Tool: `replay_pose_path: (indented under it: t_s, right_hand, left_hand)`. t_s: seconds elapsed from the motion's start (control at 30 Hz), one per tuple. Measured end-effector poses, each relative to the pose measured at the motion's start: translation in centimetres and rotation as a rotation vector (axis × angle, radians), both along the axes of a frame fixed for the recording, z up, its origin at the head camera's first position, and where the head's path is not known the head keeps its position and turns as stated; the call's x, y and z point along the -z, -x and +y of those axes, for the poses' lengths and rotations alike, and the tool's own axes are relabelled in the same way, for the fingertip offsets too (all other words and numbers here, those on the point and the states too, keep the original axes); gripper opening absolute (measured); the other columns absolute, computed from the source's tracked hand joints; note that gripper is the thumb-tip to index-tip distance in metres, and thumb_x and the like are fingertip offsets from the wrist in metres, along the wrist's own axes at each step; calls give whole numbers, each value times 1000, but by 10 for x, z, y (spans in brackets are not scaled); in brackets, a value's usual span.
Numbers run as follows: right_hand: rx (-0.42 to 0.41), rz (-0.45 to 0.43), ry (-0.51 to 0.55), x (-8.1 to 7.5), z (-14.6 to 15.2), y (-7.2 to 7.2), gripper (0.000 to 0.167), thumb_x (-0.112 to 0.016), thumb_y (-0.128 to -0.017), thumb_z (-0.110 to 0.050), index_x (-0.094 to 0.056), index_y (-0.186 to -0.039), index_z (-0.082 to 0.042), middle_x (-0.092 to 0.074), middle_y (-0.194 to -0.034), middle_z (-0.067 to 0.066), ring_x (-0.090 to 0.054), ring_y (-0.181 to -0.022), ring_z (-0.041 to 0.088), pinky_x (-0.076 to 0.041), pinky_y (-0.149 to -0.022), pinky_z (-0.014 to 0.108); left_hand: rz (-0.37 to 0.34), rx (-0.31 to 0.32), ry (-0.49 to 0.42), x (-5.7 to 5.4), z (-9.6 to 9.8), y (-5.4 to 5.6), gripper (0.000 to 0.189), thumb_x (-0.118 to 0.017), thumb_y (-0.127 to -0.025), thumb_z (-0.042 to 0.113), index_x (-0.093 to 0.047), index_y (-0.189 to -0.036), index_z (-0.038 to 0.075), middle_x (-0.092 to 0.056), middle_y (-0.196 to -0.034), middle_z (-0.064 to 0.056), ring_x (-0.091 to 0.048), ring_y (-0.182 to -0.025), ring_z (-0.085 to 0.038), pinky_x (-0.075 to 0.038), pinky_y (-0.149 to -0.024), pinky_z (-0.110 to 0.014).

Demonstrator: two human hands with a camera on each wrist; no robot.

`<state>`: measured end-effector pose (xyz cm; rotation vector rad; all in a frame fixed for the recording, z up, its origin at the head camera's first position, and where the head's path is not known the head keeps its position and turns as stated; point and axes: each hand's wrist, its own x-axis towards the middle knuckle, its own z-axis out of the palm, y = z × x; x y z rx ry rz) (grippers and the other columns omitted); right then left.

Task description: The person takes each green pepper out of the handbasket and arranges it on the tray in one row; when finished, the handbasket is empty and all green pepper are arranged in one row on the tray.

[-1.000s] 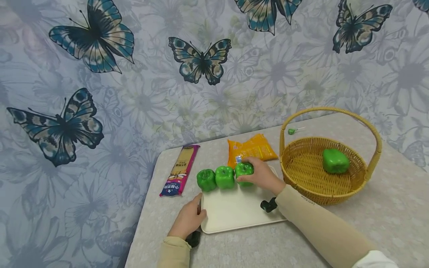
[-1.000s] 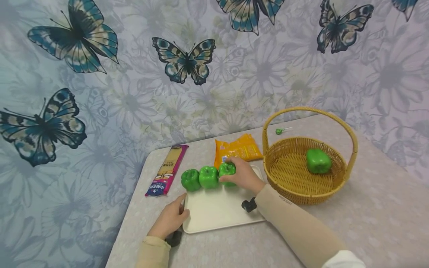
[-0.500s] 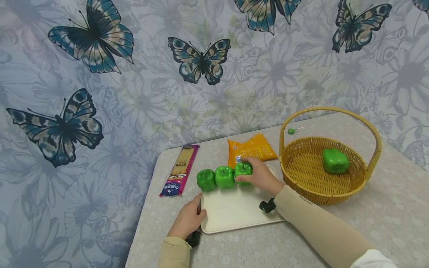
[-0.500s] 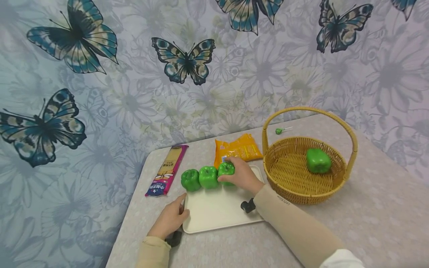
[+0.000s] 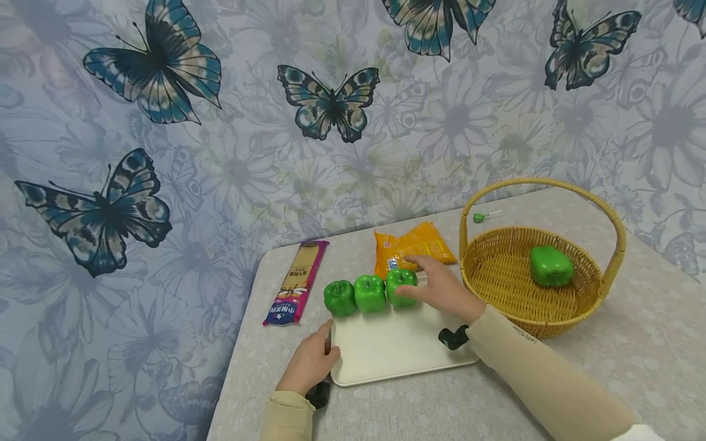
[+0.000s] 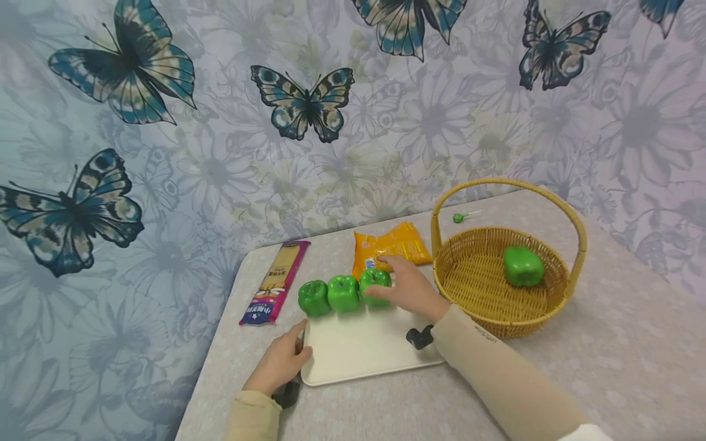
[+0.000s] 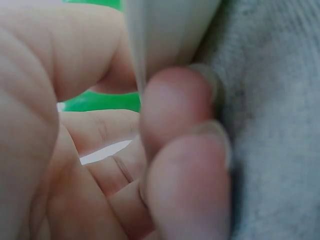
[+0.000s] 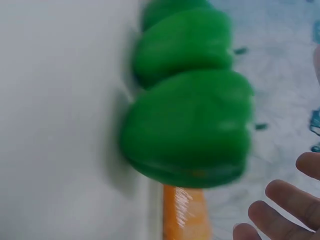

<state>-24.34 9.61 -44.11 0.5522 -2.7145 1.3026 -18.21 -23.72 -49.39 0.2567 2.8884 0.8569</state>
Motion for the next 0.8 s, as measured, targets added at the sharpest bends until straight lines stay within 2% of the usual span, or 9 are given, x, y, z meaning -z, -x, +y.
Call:
replay_pose_path:
  t_s: [0.17,0.3,0.37,0.47,0.57,0.7,0.8]
  right_hand:
    - [67,60,48,-26,40,-12,72,-72,-92,-53,-53,-148,-11,-56,-146,16,-57,-127,37,-49,-99,58]
    - [154,63,5,-41,86,-14,63,-66,-96,-53,-59,-142,-10,-62,-136,17,-61,-118,36,-50,-95,57]
    - [188,45,-27,-45,111,-14,62,-63,-99,-53,-59,-142,-8,-63,-134,19,-61,-119,37,-49,-95,58]
    - [249,7,-47,-43,146,-12,64,-58,-101,-55,-57,-142,-6,-61,-135,23,-59,-120,40,-48,-94,61]
    - [318,-25,-59,-34,172,-7,67,-51,-102,-57,-54,-143,-4,-57,-137,26,-56,-121,44,-47,-93,62]
    - [381,-36,-141,-19,191,-3,68,-48,-104,-55,-54,-141,2,-57,-135,30,-56,-118,49,-44,-90,66]
    - [409,-18,-223,-11,198,0,62,-48,-104,-51,-58,-137,1,-60,-132,30,-58,-112,50,-33,-92,72]
  left_hand:
    - [-6,-4,1,-2,1,1,65,-62,-97,15,-39,-156,-2,-56,-74,0,-50,-60,-12,-39,-50,-28]
    - [-12,-4,0,-2,0,0,66,-62,-97,16,-38,-156,-1,-56,-73,0,-49,-60,-12,-39,-50,-27]
    - [-13,2,-7,-1,0,1,66,-63,-97,15,-38,-156,-2,-56,-73,1,-49,-59,-12,-39,-49,-28]
    - [-18,-4,-6,-1,-1,1,67,-62,-97,16,-38,-156,-2,-56,-72,1,-49,-58,-11,-38,-49,-28]
    - [-17,-11,-1,-1,-2,1,66,-62,-97,17,-38,-156,-1,-57,-72,1,-49,-58,-12,-39,-49,-28]
    - [-19,-1,-10,0,-1,1,66,-62,-97,15,-38,-156,-3,-57,-73,1,-50,-60,-13,-39,-50,-28]
    - [-7,11,-24,0,1,0,65,-62,-96,13,-39,-155,-4,-57,-73,0,-51,-60,-13,-39,-50,-28]
